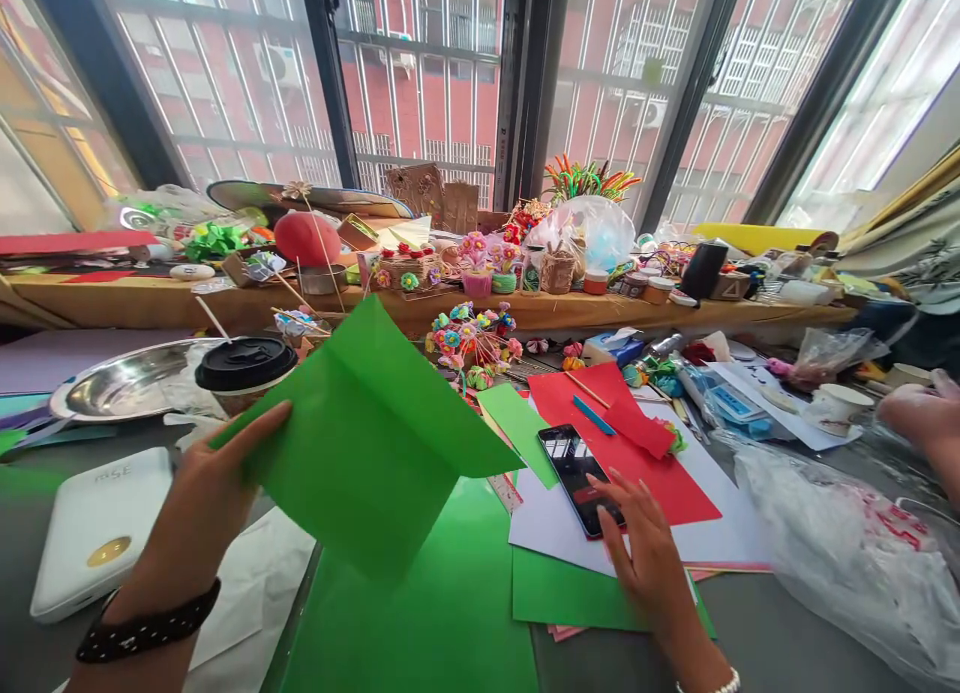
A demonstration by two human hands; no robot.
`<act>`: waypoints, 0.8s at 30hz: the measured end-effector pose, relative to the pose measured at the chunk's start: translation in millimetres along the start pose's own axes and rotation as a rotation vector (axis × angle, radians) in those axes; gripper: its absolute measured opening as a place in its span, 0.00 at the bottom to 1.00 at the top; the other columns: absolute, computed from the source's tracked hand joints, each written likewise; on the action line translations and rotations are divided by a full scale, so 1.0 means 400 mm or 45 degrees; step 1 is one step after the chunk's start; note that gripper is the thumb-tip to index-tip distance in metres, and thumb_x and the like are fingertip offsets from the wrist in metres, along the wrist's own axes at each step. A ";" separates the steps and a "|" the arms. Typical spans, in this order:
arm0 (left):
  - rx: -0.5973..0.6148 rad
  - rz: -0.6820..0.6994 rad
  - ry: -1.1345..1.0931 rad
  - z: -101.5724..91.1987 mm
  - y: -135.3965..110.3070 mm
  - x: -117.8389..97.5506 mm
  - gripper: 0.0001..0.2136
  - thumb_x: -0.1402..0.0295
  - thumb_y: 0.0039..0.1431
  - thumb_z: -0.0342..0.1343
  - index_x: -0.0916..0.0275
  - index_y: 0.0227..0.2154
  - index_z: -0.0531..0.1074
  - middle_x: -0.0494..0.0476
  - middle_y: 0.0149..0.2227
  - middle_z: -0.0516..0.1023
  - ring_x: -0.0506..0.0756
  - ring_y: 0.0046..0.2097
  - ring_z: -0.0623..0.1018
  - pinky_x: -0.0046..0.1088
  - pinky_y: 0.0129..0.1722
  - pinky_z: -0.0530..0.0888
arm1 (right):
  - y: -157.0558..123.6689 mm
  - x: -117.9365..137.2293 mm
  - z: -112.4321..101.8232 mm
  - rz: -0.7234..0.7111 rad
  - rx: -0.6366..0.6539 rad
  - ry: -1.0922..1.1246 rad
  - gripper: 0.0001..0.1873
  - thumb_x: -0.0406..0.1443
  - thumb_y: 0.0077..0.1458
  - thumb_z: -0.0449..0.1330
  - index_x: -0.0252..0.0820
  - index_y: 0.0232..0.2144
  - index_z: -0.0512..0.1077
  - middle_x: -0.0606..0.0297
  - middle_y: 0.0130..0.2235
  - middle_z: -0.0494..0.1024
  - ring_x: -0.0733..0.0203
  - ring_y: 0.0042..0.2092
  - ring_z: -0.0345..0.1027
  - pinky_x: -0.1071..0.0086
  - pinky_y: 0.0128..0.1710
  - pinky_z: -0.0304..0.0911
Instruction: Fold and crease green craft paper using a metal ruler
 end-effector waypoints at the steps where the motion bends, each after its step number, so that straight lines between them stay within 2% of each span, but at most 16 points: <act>1: 0.047 -0.088 -0.093 0.011 -0.003 0.025 0.15 0.72 0.31 0.59 0.57 0.29 0.76 0.51 0.40 0.75 0.59 0.40 0.74 0.32 0.41 0.70 | -0.017 -0.013 0.020 0.006 0.044 -0.038 0.15 0.38 0.55 0.47 0.45 0.45 0.61 0.62 0.47 0.70 0.51 0.54 0.56 0.51 0.52 0.51; 4: 0.127 -0.466 -0.378 0.062 -0.015 0.093 0.13 0.72 0.31 0.60 0.59 0.27 0.75 0.53 0.38 0.76 0.59 0.39 0.74 0.29 0.35 0.73 | -0.033 -0.023 0.056 -0.004 0.102 -0.114 0.19 0.41 0.55 0.48 0.43 0.48 0.58 0.60 0.50 0.68 0.50 0.57 0.51 0.48 0.55 0.42; 8: 0.152 -0.677 -0.474 0.122 -0.030 0.132 0.06 0.70 0.38 0.58 0.64 0.24 0.74 0.56 0.26 0.78 0.56 0.29 0.76 0.27 0.24 0.73 | -0.033 -0.027 0.059 0.004 0.068 -0.194 0.18 0.43 0.54 0.48 0.42 0.46 0.60 0.60 0.48 0.70 0.50 0.56 0.52 0.47 0.55 0.40; 13: 0.209 -1.033 -0.739 0.165 -0.060 0.168 0.07 0.73 0.40 0.59 0.66 0.27 0.73 0.55 0.25 0.78 0.53 0.26 0.76 0.24 0.25 0.73 | -0.045 -0.041 0.066 0.019 0.109 -0.275 0.17 0.45 0.54 0.49 0.43 0.42 0.63 0.61 0.45 0.72 0.51 0.53 0.58 0.46 0.55 0.39; 16: 0.216 -1.113 -0.698 0.171 -0.068 0.182 0.10 0.72 0.39 0.60 0.67 0.29 0.73 0.55 0.23 0.77 0.53 0.24 0.76 0.25 0.24 0.73 | -0.048 -0.045 0.070 0.036 0.124 -0.274 0.17 0.46 0.54 0.49 0.43 0.42 0.63 0.61 0.45 0.72 0.51 0.52 0.58 0.46 0.55 0.39; 19: 0.210 -1.106 -0.691 0.169 -0.069 0.184 0.10 0.71 0.38 0.61 0.66 0.29 0.73 0.55 0.23 0.77 0.54 0.24 0.76 0.26 0.25 0.72 | -0.048 -0.044 0.071 0.039 0.124 -0.261 0.18 0.46 0.54 0.49 0.43 0.42 0.63 0.61 0.45 0.72 0.51 0.52 0.58 0.46 0.54 0.39; 24: 0.299 -1.016 -0.698 0.170 -0.071 0.180 0.14 0.67 0.39 0.60 0.63 0.33 0.73 0.56 0.30 0.79 0.60 0.35 0.77 0.29 0.30 0.72 | -0.047 -0.043 0.070 0.029 0.121 -0.257 0.18 0.46 0.54 0.48 0.43 0.43 0.62 0.61 0.45 0.72 0.50 0.52 0.59 0.46 0.54 0.40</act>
Point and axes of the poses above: each hand's wrist, its own y-axis towards the middle knuckle, its own z-axis out of the palm, x = y × z, the point moved 4 cm from there along y, towards the middle knuckle
